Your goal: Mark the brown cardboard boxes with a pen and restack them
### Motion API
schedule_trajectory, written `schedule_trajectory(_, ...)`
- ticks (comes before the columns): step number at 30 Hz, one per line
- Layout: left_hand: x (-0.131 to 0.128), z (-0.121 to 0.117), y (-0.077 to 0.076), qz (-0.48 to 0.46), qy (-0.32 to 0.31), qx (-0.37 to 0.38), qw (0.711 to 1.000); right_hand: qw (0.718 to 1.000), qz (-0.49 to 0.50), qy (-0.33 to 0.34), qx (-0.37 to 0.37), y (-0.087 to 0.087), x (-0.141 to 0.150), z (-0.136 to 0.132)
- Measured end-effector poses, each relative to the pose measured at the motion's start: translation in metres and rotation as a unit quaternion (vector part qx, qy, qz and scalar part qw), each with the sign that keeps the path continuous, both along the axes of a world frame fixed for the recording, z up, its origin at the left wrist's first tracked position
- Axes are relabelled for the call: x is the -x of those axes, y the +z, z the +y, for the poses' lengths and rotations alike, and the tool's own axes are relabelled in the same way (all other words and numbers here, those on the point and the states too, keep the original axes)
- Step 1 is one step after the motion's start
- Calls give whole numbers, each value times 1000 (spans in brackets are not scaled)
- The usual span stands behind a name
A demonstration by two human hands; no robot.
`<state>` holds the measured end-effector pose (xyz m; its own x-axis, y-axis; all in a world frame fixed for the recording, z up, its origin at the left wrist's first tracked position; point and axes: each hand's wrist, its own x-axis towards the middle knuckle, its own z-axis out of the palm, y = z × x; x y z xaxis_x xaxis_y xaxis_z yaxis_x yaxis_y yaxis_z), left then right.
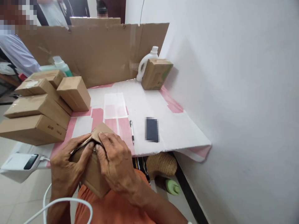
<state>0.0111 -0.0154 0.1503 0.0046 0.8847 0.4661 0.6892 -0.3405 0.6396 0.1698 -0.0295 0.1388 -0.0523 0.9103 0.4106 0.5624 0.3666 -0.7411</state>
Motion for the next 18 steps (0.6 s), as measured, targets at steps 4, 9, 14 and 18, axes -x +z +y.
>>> schedule_trajectory(4,-11,2,0,42,-1,-36,998,1000,10,0,7,7,-8,2)
schedule_trajectory(9,-13,7,-2,32,18,-23,999,983,164,42,75,-10,-67,21)
schedule_trajectory(14,-5,18,-5,12,45,-16,999,949,-24,-192,249,-76,-125,52)
schedule_trajectory(18,-3,26,-6,15,24,-26,999,907,-65,-226,348,-117,-120,69)
